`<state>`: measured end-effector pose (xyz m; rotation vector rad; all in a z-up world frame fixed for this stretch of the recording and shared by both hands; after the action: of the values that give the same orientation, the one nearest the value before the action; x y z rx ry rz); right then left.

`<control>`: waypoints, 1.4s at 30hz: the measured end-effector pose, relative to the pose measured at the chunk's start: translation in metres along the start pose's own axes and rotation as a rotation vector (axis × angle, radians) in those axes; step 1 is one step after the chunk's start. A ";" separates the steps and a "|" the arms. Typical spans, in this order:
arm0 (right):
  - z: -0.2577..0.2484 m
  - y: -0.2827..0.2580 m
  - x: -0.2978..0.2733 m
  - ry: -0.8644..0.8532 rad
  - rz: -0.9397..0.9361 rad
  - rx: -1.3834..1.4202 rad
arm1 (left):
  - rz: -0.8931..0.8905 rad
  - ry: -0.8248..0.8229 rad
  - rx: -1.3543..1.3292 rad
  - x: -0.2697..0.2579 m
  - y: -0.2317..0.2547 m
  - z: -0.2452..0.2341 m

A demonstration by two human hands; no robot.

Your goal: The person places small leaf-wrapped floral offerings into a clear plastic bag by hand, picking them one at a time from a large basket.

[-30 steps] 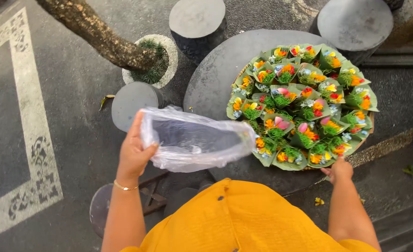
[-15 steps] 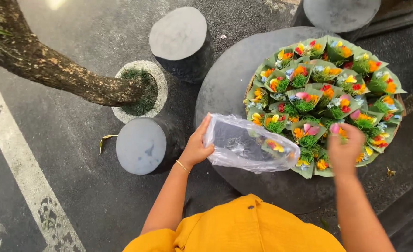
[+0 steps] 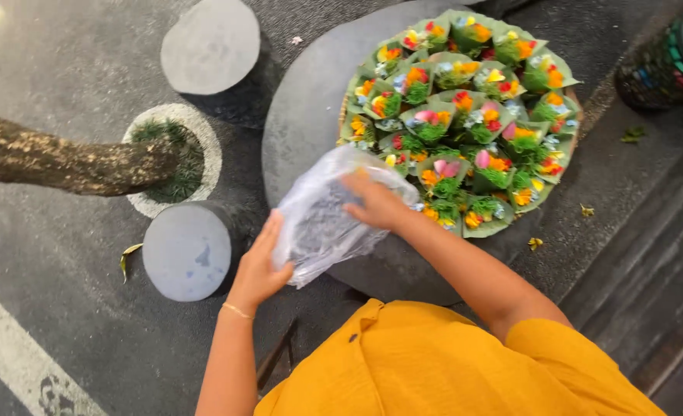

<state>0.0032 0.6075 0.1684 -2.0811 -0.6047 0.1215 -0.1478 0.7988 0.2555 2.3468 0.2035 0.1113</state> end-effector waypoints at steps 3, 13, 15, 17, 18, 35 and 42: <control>-0.010 -0.044 -0.038 -0.219 -0.141 0.408 | -0.039 0.101 0.006 0.004 -0.024 -0.002; -0.152 0.201 -0.116 0.448 0.511 0.124 | -0.019 0.109 0.077 0.046 -0.043 -0.005; -0.153 0.199 -0.120 0.381 0.513 -0.149 | 0.035 0.071 0.081 0.059 -0.043 -0.010; -0.135 0.190 -0.116 0.353 0.469 -0.271 | 0.077 0.041 0.093 0.069 -0.055 -0.011; -0.127 0.182 -0.111 0.310 0.409 -0.400 | 0.108 0.030 0.097 0.076 -0.060 -0.012; -0.084 0.205 -0.104 0.059 0.279 -1.065 | 0.258 -0.155 -0.129 0.143 -0.103 -0.010; -0.114 0.227 -0.123 0.445 0.836 -0.576 | 0.241 -0.130 -0.136 0.146 -0.103 -0.019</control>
<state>0.0162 0.3626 0.0291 -2.6790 0.5947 -0.0543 -0.0185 0.9104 0.1983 2.2247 -0.1475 0.0870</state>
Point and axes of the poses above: each hand's wrist, its own x-axis towards the middle knuckle, its own z-axis out of the palm, y = z × x, the point moved 10 cm from there along x, towards the middle knuckle, and after that the axes turned 12 degrees about y, right-handed, at the moved point
